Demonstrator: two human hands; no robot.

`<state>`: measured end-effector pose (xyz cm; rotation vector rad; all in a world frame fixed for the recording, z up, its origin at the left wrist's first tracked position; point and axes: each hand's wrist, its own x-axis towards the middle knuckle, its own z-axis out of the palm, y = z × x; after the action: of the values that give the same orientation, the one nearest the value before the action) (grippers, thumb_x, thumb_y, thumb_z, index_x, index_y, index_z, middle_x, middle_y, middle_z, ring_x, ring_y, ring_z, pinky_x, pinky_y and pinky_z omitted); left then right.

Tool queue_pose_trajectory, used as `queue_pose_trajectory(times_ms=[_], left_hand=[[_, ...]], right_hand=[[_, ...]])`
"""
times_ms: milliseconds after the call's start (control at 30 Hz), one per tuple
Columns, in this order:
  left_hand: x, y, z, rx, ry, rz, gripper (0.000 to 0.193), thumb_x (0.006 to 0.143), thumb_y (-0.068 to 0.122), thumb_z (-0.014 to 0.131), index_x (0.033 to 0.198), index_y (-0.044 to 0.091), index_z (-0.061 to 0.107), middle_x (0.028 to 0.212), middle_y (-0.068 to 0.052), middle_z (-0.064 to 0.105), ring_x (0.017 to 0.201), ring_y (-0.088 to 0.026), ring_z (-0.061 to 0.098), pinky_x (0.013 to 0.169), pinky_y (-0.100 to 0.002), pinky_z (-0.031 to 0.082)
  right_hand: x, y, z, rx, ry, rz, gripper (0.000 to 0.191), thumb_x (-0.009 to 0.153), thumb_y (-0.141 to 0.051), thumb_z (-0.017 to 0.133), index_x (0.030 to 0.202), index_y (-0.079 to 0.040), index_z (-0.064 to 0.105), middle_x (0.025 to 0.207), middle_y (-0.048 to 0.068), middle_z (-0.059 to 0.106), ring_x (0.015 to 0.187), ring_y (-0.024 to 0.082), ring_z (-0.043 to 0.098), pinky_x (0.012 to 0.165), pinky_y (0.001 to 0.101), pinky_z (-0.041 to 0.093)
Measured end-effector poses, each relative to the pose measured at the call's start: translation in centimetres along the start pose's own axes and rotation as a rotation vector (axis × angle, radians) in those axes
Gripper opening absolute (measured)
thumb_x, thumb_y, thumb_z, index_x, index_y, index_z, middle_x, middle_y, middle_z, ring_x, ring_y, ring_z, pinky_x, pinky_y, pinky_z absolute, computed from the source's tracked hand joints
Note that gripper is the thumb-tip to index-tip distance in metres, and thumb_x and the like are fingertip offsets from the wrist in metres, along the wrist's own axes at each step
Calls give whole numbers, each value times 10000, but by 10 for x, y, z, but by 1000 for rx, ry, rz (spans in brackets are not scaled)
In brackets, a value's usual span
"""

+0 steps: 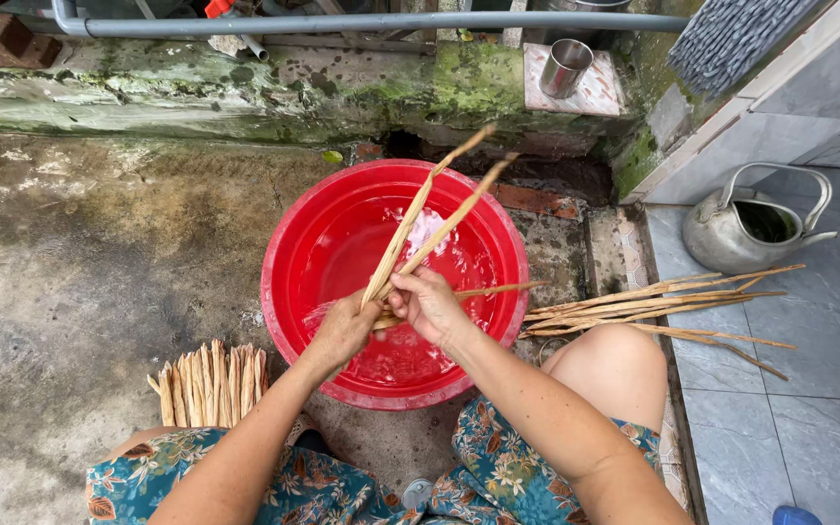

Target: The person sits on the floor and repeatedly submerges bundles of thin bamboo strips into a red basin of water. They agitate the strips by hand to ensure they are fully wetted, then place the soaked strips on the floor beside the basin.

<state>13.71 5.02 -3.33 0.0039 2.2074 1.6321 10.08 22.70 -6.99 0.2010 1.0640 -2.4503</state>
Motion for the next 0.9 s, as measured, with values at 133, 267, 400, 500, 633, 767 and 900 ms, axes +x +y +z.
queue_pose_trajectory(times_ms=[133,267,400,500,633,767,900], left_hand=[[-6,5,7,103,30,28,329,1013,299,511,1176,63,673,772,-62,713,644,-142,664,593,-328,568],[-15,16,3,314,-7,29,338,1029,320,525,1201,92,706,700,-126,675,623,-186,622,596,-345,517],[-32,24,-20,398,-68,-80,358,1047,364,517,1180,108,729,693,-116,631,613,-186,573,594,-360,508],[-31,31,-34,327,-52,-101,353,1026,359,498,1193,135,714,708,-57,654,614,-153,589,609,-330,556],[-39,33,-65,362,76,28,339,1030,320,542,1169,67,720,676,-151,628,600,-184,578,600,-363,517],[-35,26,-76,336,139,-32,334,1006,316,527,1213,80,644,739,-117,699,591,-168,656,620,-345,562],[-15,12,-52,439,174,-120,318,1049,273,462,1228,73,631,753,-151,706,605,-206,682,606,-396,596]], right_hand=[[7,10,-5,44,27,29,132,997,-118,574,1055,-8,619,757,74,641,524,82,576,408,195,472],[28,-17,-29,-4,320,20,138,1029,-68,560,1094,43,610,760,83,620,467,62,467,352,156,356],[46,-82,-97,191,546,-158,178,1049,-158,455,1066,-21,566,695,38,555,419,50,358,316,183,270],[48,-101,-133,250,557,-230,207,1054,-135,463,1084,16,602,730,53,582,468,58,411,354,193,326],[39,-109,-142,350,787,-338,215,1055,-76,515,1224,55,536,930,141,618,620,106,536,504,209,496],[34,-102,-103,34,745,-320,564,1013,-126,528,1483,-16,236,1200,216,587,808,218,673,682,274,633],[24,-73,-38,-317,597,-321,720,990,-178,560,1558,-63,132,1311,232,551,922,252,720,730,322,661]])
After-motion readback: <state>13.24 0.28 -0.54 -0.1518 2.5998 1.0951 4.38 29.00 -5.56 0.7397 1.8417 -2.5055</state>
